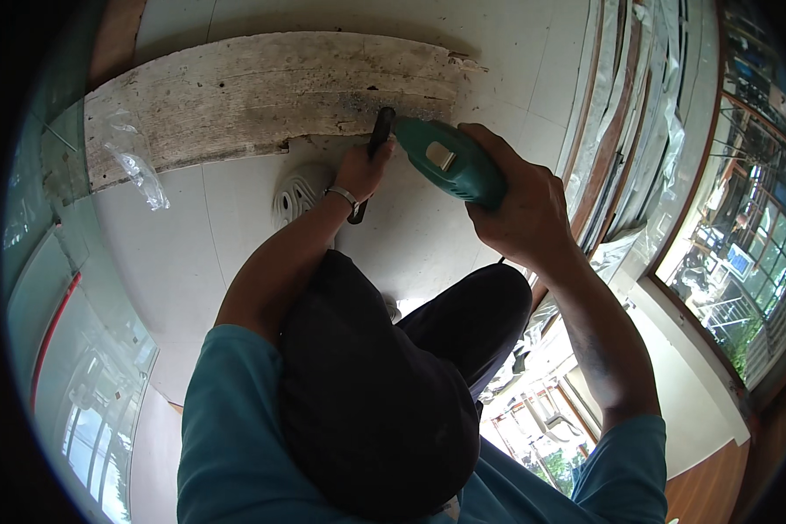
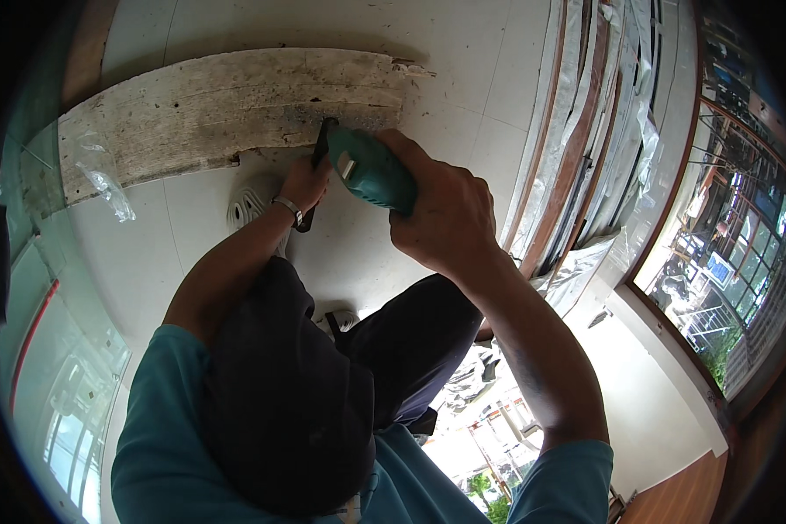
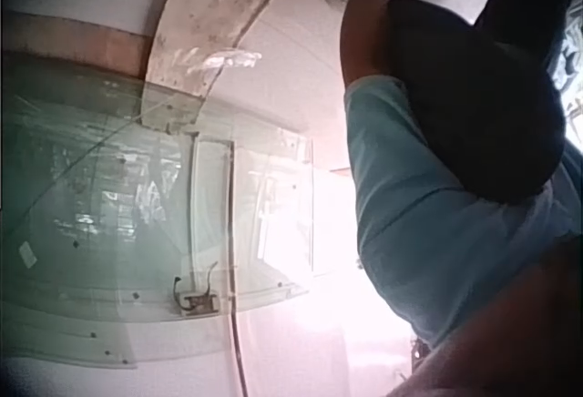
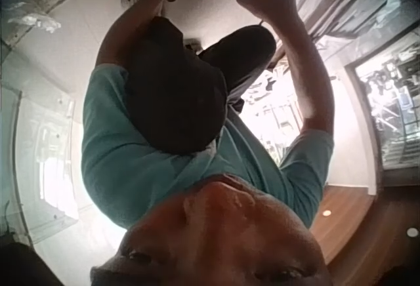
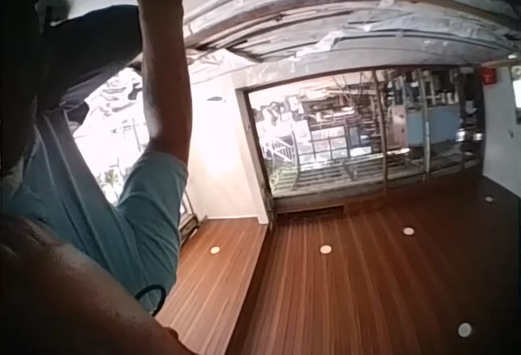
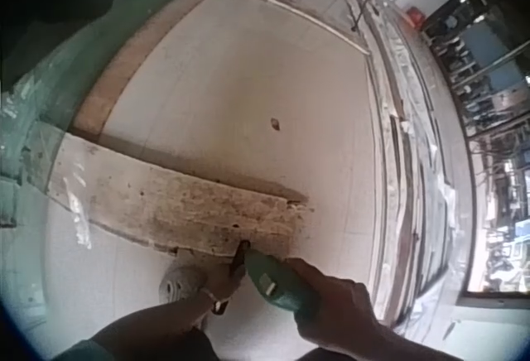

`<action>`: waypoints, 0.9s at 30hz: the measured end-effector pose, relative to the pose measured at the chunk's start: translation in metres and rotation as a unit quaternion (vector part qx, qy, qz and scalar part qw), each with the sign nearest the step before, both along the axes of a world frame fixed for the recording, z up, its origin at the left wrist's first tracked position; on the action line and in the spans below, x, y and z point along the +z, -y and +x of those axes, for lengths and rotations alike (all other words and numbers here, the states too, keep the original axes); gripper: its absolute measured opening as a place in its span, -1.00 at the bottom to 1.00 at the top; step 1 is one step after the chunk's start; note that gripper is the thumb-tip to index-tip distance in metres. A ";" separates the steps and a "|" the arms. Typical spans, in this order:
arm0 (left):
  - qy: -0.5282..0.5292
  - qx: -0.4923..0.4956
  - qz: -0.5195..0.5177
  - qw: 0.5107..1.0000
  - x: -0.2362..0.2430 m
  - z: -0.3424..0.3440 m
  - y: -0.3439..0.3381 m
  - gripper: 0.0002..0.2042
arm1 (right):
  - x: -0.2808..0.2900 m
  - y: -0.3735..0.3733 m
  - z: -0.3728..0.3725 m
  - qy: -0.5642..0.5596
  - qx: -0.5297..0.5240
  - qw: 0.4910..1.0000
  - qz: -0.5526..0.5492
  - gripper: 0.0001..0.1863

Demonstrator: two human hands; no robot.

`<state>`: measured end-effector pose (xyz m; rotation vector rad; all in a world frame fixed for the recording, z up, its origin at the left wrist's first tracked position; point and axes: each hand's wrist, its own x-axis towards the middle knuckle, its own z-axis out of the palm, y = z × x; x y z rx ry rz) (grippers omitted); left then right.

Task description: Installing a handle and lock mechanism onto an aluminum sliding door frame.

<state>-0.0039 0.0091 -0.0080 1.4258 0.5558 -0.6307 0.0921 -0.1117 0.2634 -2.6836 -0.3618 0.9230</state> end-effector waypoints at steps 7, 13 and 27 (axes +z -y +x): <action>-0.027 -0.022 0.000 0.999 0.007 0.003 -0.001 -0.48 | -0.001 0.009 0.015 -0.055 -0.103 0.993 0.032 -0.27; 0.008 -0.045 0.010 0.999 -0.004 -0.008 -0.004 -0.55 | -0.003 0.000 0.009 -0.062 -0.031 0.998 0.005 -0.27; -0.040 -0.071 0.001 0.997 0.009 0.001 -0.008 -0.39 | 0.012 0.010 -0.017 -0.040 -0.106 0.990 0.084 -0.21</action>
